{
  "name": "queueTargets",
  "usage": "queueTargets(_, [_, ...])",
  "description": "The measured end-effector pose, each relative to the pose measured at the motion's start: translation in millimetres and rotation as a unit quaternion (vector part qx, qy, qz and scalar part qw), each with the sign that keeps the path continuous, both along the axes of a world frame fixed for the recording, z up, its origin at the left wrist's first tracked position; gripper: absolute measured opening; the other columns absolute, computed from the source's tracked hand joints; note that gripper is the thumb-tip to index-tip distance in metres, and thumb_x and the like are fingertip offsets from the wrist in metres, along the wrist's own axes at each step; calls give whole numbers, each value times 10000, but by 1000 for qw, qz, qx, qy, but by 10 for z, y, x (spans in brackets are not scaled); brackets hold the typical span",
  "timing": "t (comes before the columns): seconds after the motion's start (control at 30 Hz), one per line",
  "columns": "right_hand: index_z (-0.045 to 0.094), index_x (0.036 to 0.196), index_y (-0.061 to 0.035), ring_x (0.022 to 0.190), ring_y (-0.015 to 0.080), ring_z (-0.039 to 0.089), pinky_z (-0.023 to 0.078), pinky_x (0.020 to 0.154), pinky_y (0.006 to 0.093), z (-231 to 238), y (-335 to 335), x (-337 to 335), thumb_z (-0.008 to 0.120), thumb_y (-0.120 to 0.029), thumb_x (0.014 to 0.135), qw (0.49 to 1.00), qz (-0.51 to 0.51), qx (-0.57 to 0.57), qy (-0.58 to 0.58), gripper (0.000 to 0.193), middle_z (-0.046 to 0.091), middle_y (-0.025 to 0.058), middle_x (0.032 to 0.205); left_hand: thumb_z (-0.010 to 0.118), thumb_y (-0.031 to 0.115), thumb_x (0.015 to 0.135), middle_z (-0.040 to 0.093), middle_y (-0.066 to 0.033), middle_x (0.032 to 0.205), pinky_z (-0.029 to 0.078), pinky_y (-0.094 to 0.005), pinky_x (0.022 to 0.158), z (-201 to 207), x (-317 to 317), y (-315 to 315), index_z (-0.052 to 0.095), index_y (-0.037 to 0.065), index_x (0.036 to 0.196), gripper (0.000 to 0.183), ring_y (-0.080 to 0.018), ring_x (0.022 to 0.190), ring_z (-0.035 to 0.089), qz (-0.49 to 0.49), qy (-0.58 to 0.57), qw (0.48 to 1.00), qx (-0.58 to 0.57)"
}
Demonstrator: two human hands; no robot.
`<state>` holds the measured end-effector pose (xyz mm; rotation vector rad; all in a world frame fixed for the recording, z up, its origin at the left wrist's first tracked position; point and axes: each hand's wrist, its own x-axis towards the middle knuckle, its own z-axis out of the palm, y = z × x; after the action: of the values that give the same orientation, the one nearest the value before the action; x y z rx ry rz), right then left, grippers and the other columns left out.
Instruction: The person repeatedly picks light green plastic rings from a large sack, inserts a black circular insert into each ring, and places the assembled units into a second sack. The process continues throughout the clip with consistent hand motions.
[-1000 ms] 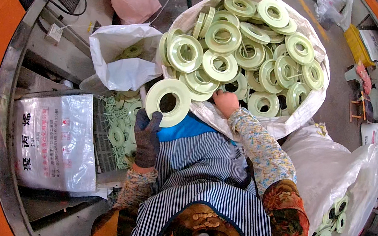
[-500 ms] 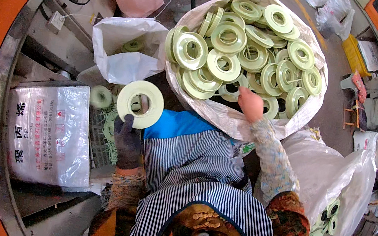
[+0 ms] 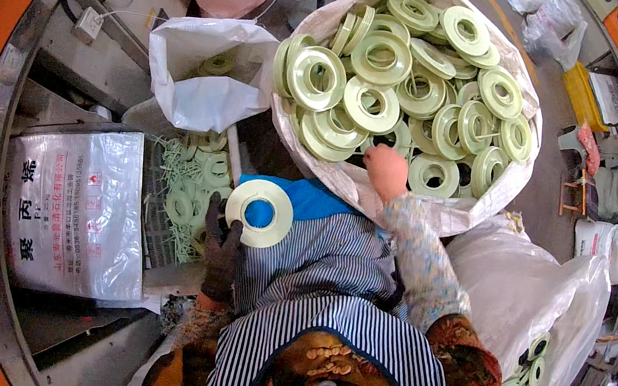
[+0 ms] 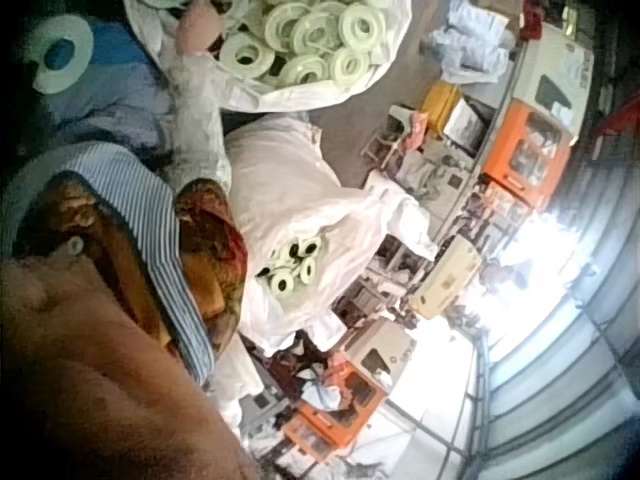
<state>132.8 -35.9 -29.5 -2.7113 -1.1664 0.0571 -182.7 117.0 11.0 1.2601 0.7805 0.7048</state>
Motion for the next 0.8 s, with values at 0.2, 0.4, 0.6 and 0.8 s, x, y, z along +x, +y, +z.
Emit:
queueTargets(0.2, [679, 928, -53, 806, 299, 668, 550, 643, 432, -421, 140, 305, 576, -104, 797, 984, 116, -126, -47, 174, 663, 142, 902, 611, 226, 879, 458, -220, 1389, 363, -533, 1039, 116, -42, 94, 510, 120, 1375, 517, -426, 1295, 413, -111, 320, 771, 539])
queueTargets(0.4, [683, 895, -49, 811, 292, 677, 547, 635, 426, 3, -379, 237, 624, -162, 789, 981, 6, -169, -99, 166, 673, 108, 873, 699, 302, 808, 461, -167, 1393, 230, -601, 1126, 187, -81, 80, 532, 43, 1287, 570, -413, 1360, 331, -306, 276, 700, 583])
queueTargets(0.6, [666, 882, -97, 769, 303, 661, 524, 626, 426, 736, -462, -325, 651, -240, 820, 996, -79, 34, -28, 156, 642, 101, 823, 702, 249, 805, 464, -201, 1349, 217, -608, 1129, 102, 41, -6, 524, -12, 1258, 553, -428, 1366, 294, -254, 298, 729, 562])
queueTargets(0.8, [681, 931, -78, 734, 344, 648, 507, 647, 459, 760, 70, -319, 652, -324, 836, 991, -49, 107, 68, 266, 669, 132, 768, 655, 242, 875, 488, -239, 1293, 341, -520, 1081, 214, 7, 77, 467, -34, 1308, 547, -421, 1272, 429, -176, 189, 886, 385])
